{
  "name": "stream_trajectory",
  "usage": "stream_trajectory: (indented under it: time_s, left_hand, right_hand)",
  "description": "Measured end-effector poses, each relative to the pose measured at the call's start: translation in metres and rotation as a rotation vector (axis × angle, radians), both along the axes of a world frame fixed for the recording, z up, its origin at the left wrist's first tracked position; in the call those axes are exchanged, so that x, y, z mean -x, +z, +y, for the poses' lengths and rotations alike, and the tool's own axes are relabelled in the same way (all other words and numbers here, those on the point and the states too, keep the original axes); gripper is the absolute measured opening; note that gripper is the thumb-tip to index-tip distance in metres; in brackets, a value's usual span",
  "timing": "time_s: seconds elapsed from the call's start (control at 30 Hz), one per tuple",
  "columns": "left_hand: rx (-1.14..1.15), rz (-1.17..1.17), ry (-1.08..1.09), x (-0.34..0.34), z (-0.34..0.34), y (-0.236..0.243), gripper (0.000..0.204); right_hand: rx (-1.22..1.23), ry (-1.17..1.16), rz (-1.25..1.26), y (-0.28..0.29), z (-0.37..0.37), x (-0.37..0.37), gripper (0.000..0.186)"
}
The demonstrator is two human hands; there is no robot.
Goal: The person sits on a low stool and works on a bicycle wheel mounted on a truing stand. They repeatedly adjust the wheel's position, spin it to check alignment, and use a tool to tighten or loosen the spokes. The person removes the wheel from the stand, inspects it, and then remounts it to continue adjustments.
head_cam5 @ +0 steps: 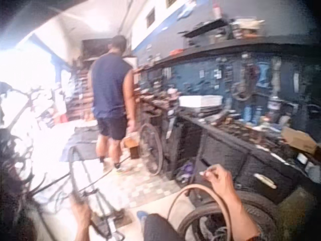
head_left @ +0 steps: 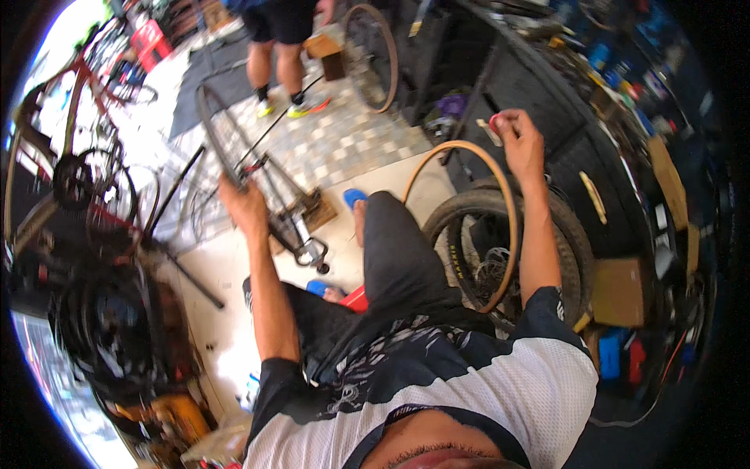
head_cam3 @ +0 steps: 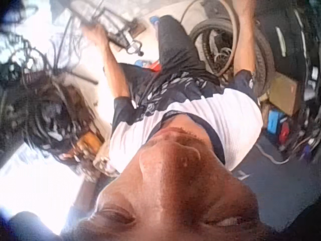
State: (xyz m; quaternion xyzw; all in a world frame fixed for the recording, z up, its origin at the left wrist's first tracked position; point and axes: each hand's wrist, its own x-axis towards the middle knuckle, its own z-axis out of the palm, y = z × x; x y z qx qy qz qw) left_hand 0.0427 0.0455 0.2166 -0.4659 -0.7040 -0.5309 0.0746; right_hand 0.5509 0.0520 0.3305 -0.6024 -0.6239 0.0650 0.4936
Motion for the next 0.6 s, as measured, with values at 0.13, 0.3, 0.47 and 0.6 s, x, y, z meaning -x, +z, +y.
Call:
stream_trajectory:
  time_s: [0.13, 0.3, 0.47, 0.6]
  left_hand:
    - [0.008, -0.009, -0.024, -0.002, 0.004, 0.010, 0.057]
    - [0.072, -0.205, -0.155, -0.019, 0.004, 0.028, 0.055]
    - [-0.011, -0.049, -0.174, 0.025, 0.017, 0.027, 0.057]
    - [0.076, -0.028, -0.168, 0.072, 0.022, 0.034, 0.039]
  right_hand:
    - [-0.286, -0.426, -0.496, 0.058, -0.010, -0.113, 0.018]
    - [-0.252, -0.790, -0.719, 0.068, -0.014, -0.219, 0.022]
    - [-0.177, -0.768, -0.870, 0.053, -0.006, -0.256, 0.032]
    - [-0.098, -0.745, -0.995, 0.040, -0.007, -0.279, 0.036]
